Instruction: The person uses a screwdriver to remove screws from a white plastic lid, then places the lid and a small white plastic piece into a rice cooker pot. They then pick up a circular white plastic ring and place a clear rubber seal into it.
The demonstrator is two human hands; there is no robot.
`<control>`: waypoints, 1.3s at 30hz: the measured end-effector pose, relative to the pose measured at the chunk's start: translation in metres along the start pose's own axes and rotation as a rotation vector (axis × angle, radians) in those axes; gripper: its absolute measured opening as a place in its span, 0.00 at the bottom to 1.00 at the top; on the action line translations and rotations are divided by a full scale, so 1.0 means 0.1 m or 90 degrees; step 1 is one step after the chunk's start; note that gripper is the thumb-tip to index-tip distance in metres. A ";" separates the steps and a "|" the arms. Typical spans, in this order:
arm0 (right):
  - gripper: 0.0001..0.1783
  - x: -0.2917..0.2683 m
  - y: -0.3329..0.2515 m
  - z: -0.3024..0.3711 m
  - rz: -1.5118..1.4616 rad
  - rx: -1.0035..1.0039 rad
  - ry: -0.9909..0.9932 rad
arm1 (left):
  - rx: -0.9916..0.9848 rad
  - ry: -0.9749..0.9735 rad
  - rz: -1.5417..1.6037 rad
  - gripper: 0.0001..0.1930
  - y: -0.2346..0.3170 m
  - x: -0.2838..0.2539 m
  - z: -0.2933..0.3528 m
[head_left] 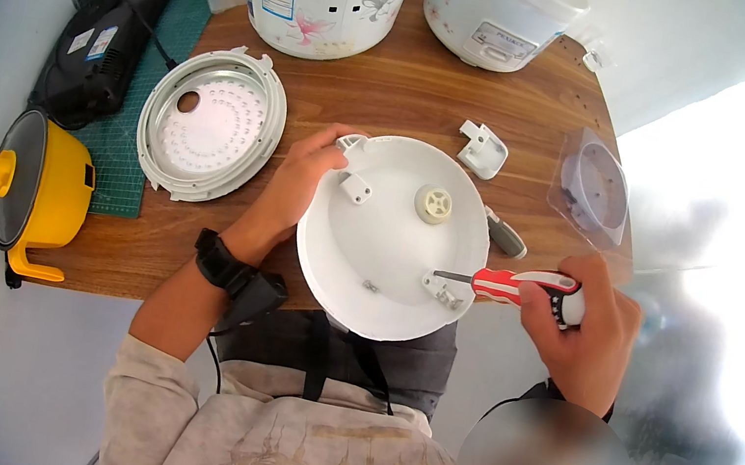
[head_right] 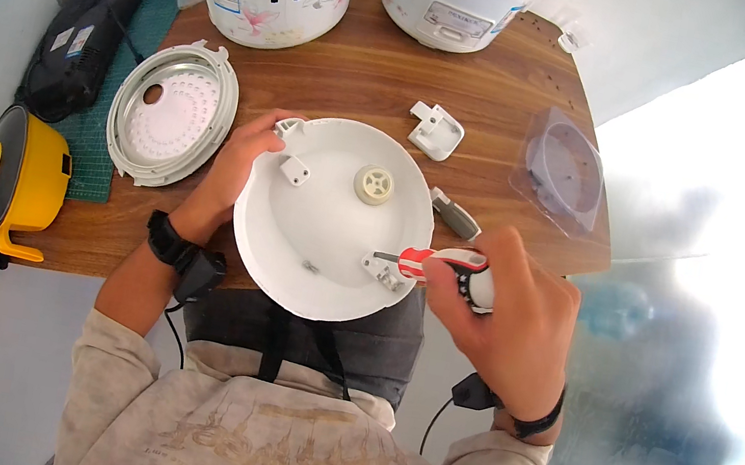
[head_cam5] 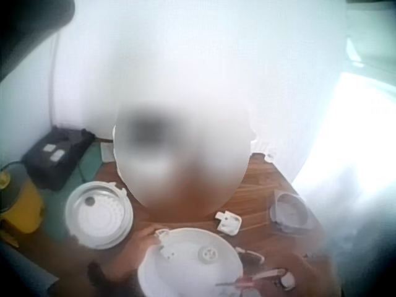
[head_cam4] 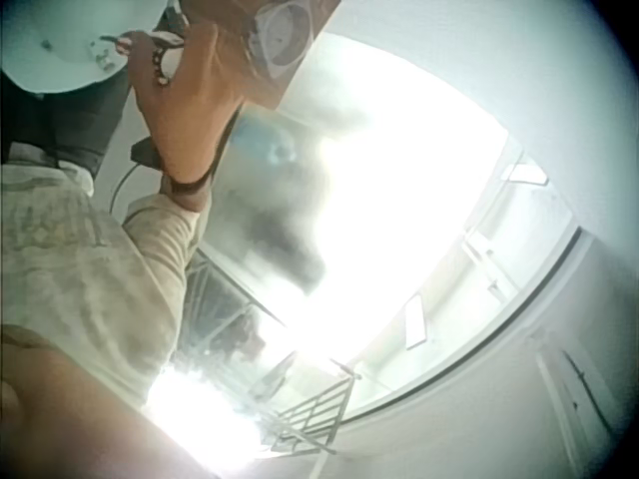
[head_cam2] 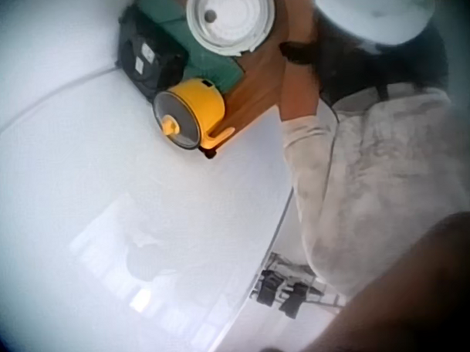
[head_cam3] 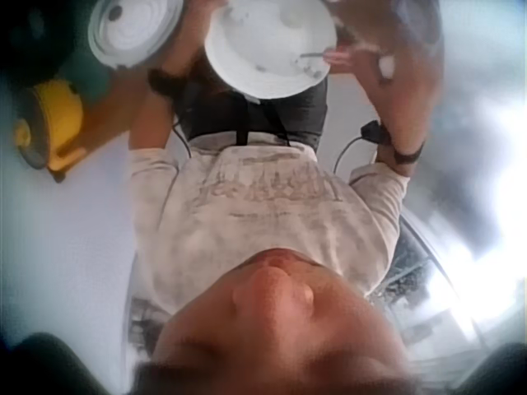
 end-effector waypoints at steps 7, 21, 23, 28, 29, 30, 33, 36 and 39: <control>0.16 0.03 0.14 -0.08 -0.077 0.030 -0.026 | 0.011 -0.002 0.004 0.22 -0.03 -0.03 -0.03; 0.20 0.04 0.18 -0.11 -0.179 -0.064 -0.094 | 0.001 -0.001 0.033 0.19 -0.01 -0.01 -0.02; 0.22 0.03 0.20 -0.10 -0.186 -0.062 -0.102 | 0.005 0.000 0.036 0.19 0.00 -0.02 -0.02; 0.24 -0.01 0.19 -0.03 -0.039 -0.041 -0.088 | 0.015 -0.005 0.020 0.20 0.01 0.00 -0.02; 0.23 0.02 0.20 -0.01 -0.016 -0.021 -0.108 | 0.011 -0.007 0.028 0.20 0.01 0.00 -0.02; 0.22 0.05 0.21 0.00 0.007 0.000 -0.128 | 0.009 -0.007 0.031 0.20 0.01 -0.01 -0.01; 0.22 0.03 0.05 -0.04 -0.038 -0.031 -0.108 | 0.006 -0.004 0.038 0.20 -0.02 -0.02 -0.01; 0.22 0.00 -0.05 -0.06 -0.139 -0.071 -0.048 | 0.005 0.007 0.040 0.19 -0.02 -0.02 -0.01; 0.23 0.05 -0.06 -0.06 -0.154 -0.077 -0.072 | 0.005 0.006 0.031 0.20 -0.02 -0.02 -0.02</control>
Point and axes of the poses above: each hand's wrist, its own z-axis away from the middle knuckle, its own x-axis out of the palm, y = z × x, the point moved 9 cm from there along -z, towards the middle knuckle, and after that the axes turned 2 degrees about -x, right-handed, at the moved point
